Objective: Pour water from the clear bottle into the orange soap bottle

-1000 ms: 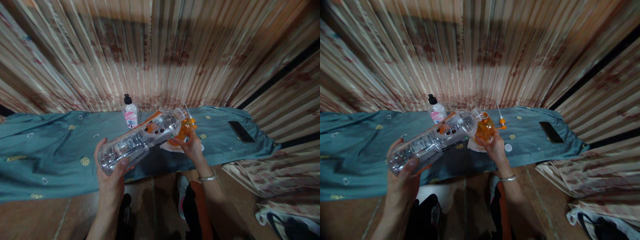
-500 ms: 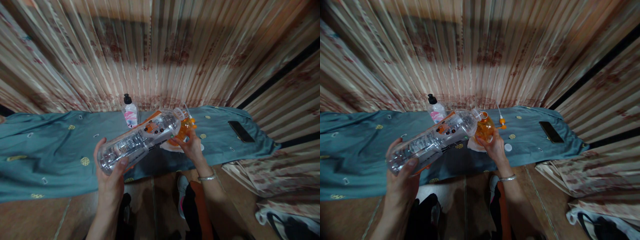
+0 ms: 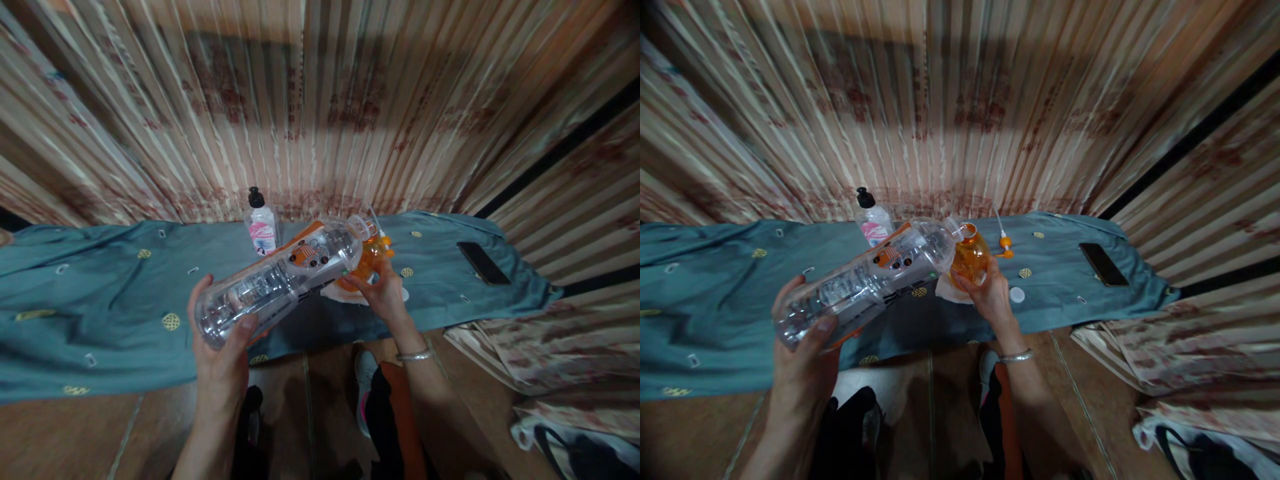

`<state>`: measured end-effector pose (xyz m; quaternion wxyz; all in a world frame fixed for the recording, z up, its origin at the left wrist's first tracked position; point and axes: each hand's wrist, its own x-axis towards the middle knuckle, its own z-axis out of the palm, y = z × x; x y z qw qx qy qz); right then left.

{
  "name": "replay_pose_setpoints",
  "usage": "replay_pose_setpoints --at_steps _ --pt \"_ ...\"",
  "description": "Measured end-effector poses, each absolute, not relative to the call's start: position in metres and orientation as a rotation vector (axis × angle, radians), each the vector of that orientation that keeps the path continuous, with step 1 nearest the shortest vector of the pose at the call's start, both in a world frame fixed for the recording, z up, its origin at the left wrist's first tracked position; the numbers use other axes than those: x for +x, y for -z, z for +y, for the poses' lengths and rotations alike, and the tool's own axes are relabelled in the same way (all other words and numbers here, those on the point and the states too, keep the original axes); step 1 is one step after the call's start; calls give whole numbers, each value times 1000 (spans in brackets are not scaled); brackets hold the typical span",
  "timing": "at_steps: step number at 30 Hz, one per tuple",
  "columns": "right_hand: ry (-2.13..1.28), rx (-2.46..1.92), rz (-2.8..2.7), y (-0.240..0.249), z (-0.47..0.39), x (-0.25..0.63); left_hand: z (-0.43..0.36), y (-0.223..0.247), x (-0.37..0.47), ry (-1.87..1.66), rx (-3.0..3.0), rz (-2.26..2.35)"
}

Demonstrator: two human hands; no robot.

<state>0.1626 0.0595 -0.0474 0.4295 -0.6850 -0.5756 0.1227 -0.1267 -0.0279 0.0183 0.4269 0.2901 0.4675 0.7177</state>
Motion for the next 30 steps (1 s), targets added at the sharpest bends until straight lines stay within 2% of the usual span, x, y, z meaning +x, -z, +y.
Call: replay_pose_setpoints --at_steps 30 --pt "-308 -1720 -1451 44 58 162 -30 -23 -123 -1803 721 1176"
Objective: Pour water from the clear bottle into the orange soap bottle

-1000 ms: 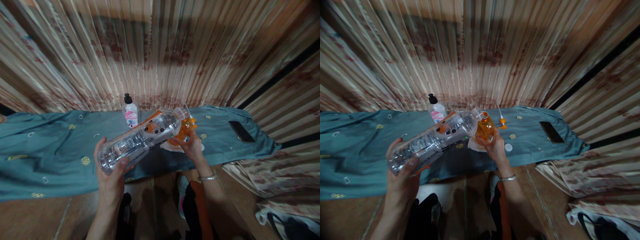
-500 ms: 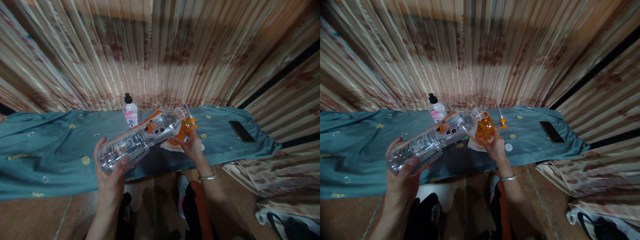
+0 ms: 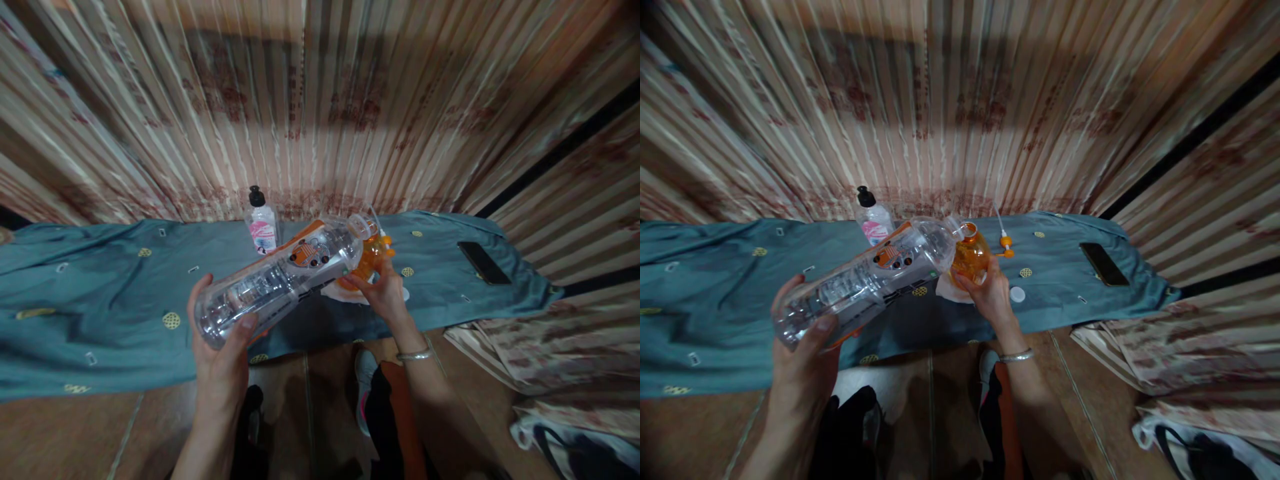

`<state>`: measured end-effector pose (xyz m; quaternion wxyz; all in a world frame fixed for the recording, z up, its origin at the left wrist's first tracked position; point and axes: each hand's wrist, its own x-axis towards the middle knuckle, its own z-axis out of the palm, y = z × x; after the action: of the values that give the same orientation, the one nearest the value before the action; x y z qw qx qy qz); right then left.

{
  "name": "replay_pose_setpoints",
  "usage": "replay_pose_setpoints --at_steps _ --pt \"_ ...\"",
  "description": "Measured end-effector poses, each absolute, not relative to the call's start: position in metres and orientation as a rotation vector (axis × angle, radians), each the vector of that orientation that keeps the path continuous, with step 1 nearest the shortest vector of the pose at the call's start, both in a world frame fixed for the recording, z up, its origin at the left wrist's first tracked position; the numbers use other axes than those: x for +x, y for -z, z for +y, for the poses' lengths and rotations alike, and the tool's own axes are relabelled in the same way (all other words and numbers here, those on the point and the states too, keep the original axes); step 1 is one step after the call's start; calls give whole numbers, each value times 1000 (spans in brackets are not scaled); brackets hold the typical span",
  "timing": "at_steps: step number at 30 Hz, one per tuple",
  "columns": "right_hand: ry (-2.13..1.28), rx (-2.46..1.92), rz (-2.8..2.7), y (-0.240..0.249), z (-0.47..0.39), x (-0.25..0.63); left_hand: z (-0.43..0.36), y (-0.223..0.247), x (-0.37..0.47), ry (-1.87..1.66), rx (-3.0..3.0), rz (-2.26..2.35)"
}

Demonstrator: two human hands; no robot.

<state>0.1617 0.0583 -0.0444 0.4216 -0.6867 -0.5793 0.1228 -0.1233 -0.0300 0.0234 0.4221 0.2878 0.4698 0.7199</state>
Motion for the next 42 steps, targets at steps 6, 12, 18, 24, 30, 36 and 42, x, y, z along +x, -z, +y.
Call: replay_pose_setpoints --at_steps 6,12,18,24,30,36,42 --pt "-300 -1721 -1453 44 59 162 -29 -20 -128 -1806 725 1179" --pt "-285 -1700 -1456 44 58 162 -29 -23 -125 -1811 712 1160" --pt "-288 -1711 -1459 44 59 162 -29 -22 -124 -1817 713 1159" --pt "-293 -1707 -1450 44 58 161 -29 -21 -126 -1792 708 1176" --pt "-290 -1718 -1457 44 58 161 -28 -18 -127 -1812 713 1170" --pt "-305 -1741 -1442 42 57 161 -30 -19 -127 -1790 727 1195" --pt "-318 -1738 -1453 40 57 161 -29 -20 -126 -1807 701 1172"
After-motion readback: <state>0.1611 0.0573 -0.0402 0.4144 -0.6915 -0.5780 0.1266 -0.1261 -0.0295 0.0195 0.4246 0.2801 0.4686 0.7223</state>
